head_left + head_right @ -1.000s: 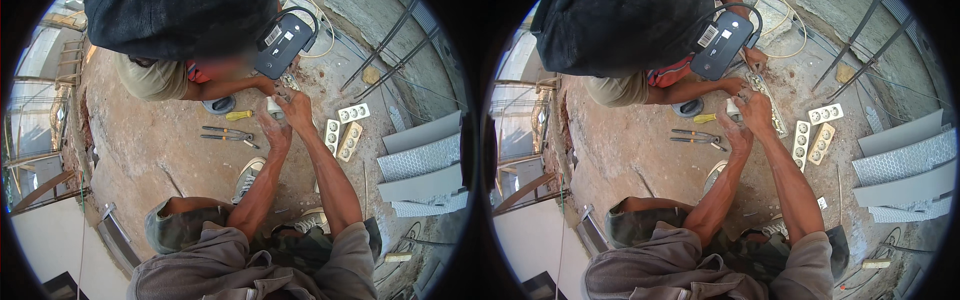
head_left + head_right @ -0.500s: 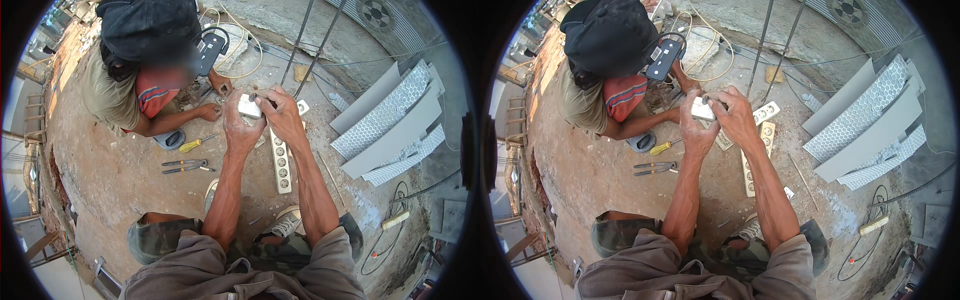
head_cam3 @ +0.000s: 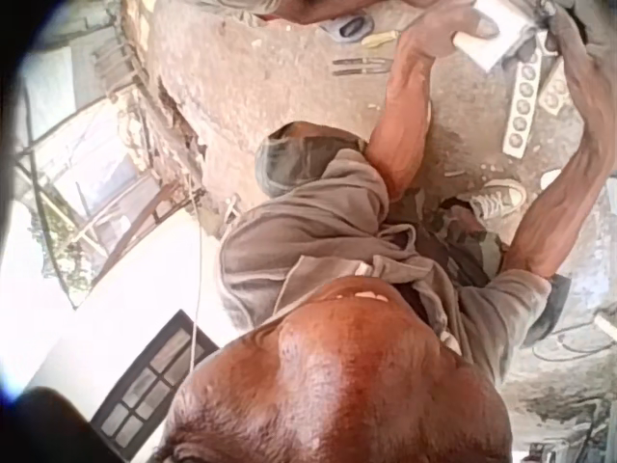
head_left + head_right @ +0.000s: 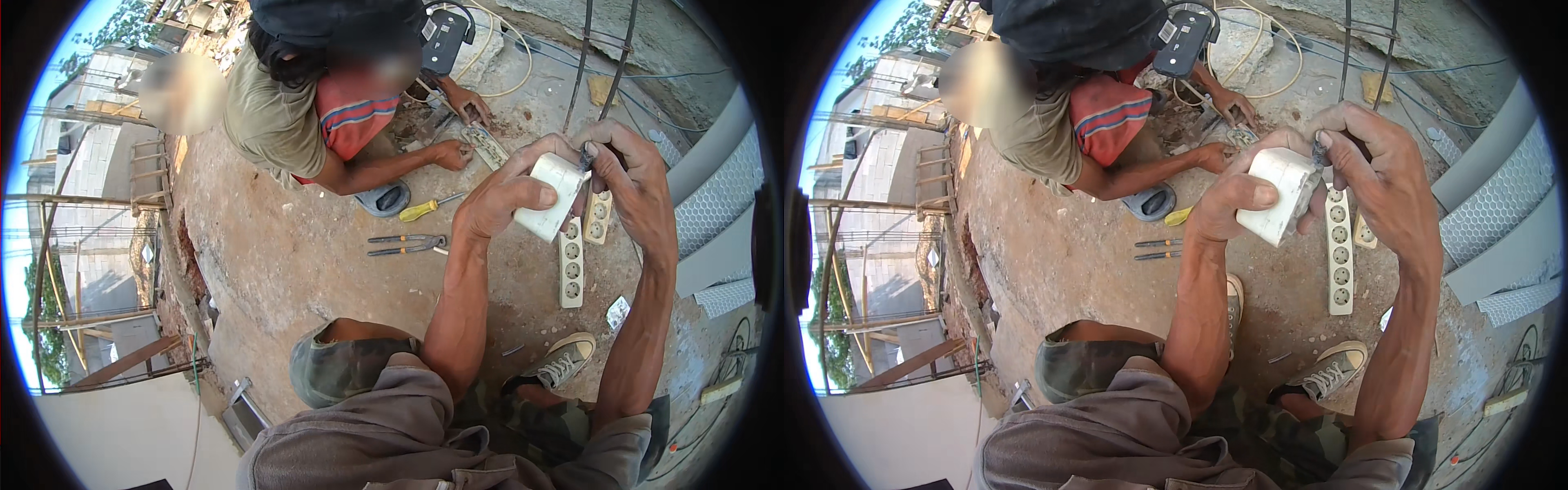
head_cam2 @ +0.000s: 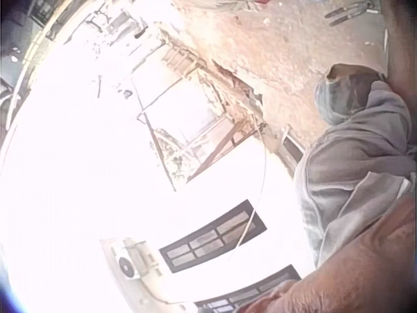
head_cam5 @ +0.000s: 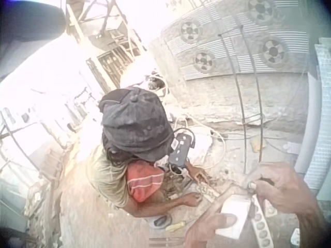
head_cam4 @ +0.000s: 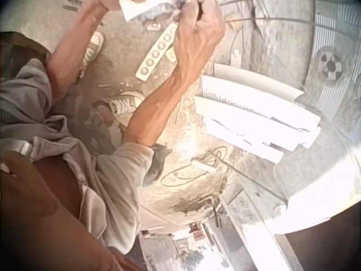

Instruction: Replacing or repairing internal components and wiring of an electrical power strip extension cord.

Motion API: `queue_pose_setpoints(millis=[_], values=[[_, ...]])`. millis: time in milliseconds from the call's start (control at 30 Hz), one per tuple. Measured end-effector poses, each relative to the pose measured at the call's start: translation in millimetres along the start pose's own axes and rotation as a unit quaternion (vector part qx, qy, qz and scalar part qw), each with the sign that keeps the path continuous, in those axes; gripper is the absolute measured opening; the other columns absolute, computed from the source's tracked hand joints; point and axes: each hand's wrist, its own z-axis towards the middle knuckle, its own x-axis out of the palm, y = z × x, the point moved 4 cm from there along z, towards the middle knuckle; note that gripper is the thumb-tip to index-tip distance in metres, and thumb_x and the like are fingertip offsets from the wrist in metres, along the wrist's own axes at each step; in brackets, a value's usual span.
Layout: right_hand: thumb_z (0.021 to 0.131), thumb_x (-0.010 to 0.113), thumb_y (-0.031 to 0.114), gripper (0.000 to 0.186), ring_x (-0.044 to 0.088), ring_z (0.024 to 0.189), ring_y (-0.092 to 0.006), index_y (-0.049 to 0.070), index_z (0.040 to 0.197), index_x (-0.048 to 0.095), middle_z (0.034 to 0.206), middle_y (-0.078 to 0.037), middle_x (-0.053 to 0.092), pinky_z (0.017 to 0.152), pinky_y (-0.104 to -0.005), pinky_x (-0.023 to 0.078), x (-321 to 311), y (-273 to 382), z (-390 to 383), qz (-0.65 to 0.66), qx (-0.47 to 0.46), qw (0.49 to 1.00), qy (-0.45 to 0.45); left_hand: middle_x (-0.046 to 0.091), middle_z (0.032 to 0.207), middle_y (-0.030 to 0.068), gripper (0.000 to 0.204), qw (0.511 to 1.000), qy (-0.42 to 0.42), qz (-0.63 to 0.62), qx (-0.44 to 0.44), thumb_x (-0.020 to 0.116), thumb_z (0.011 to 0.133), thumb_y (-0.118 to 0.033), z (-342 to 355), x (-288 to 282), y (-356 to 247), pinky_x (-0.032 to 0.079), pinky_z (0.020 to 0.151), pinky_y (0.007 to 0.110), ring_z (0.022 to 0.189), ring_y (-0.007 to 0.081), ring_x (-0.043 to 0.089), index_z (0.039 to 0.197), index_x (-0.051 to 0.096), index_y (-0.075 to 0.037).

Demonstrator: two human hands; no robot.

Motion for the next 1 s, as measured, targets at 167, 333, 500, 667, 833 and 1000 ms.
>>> queue_pose_setpoints(millis=[167,333,500,667,833,1000], values=[[0.083,0.057,0.008,0.010,0.056,0.075,-0.0267,0.002,0.090,0.062,0.081,-0.010,0.055,0.070,-0.0358,0.044,6,10,-2,-0.140,-0.156,0.978,0.025,0.060,0.090,0.0137,0.058,0.990,-0.067,0.103,-0.064,0.068,0.062,-0.030,-21,-13,-7,0.050,0.062,0.030,0.075,0.0201,0.061,0.107,0.050,0.002],[0.080,0.058,0.005,0.008,0.054,0.079,-0.0342,0.004,0.088,0.056,0.080,-0.013,0.048,0.068,-0.0437,0.043,7,18,0,-0.234,-0.164,0.958,0.001,0.058,0.093,0.0090,0.049,0.869,-0.224,0.441,-0.003,0.065,0.070,-0.018,-17,-1,-32,0.047,0.074,0.029,0.086,0.0138,0.055,0.112,0.051,0.002],[0.080,0.060,0.004,0.008,0.054,0.078,-0.0320,0.004,0.087,0.058,0.081,-0.013,0.050,0.068,-0.0413,0.044,-7,15,-2,-0.200,-0.179,0.962,-0.045,0.060,0.095,0.0148,0.054,0.857,-0.259,0.435,0.094,0.070,0.068,-0.020,-12,14,-35,0.047,0.079,0.033,0.086,0.0193,0.058,0.112,0.050,0.003],[0.085,0.058,0.007,0.010,0.056,0.067,-0.0169,-0.001,0.090,0.063,0.079,-0.008,0.056,0.062,-0.0307,0.044,-31,9,-7,0.030,-0.022,0.997,-0.075,0.057,0.095,0.0095,0.069,0.939,-0.156,0.271,0.141,0.074,0.065,-0.034,-5,24,-22,0.047,0.076,0.029,0.087,0.0161,0.057,0.118,0.047,0.000],[0.085,0.058,0.013,0.015,0.058,0.074,-0.0252,-0.001,0.091,0.062,0.082,-0.012,0.058,0.068,-0.0354,0.044,-33,14,-5,-0.073,-0.114,0.986,-0.093,0.058,0.092,0.0098,0.064,0.932,-0.082,0.354,0.012,0.073,0.064,-0.029,-5,27,-21,0.048,0.073,0.029,0.083,0.0152,0.057,0.115,0.048,-0.002],[0.084,0.057,0.011,0.013,0.053,0.074,-0.0267,-0.001,0.088,0.059,0.078,-0.012,0.053,0.069,-0.0385,0.041,-25,22,-8,-0.115,-0.151,0.979,-0.069,0.058,0.097,0.0134,0.050,0.822,-0.212,0.526,0.048,0.067,0.071,-0.016,-2,24,-33,0.049,0.074,0.031,0.086,0.0176,0.057,0.114,0.047,0.000]])
